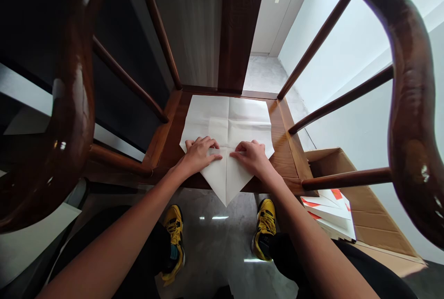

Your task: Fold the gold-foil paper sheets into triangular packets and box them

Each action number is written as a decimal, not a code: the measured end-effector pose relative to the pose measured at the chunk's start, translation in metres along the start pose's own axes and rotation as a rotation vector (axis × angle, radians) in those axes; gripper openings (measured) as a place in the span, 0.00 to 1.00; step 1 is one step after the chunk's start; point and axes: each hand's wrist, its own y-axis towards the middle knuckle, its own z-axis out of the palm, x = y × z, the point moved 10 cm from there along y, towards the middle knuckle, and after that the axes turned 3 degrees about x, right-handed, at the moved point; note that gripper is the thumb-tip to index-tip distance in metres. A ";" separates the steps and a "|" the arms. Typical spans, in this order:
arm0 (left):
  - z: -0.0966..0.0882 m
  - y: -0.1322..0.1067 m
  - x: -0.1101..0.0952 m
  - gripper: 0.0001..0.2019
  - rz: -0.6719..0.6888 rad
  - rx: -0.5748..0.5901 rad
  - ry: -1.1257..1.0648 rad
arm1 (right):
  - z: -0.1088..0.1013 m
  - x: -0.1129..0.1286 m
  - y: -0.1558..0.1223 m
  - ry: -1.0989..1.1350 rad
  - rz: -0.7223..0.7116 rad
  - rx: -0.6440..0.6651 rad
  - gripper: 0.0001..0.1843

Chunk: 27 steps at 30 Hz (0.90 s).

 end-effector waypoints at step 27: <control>0.003 0.003 -0.008 0.03 0.036 -0.027 -0.139 | 0.021 0.057 -0.068 -0.150 -0.458 -0.105 0.24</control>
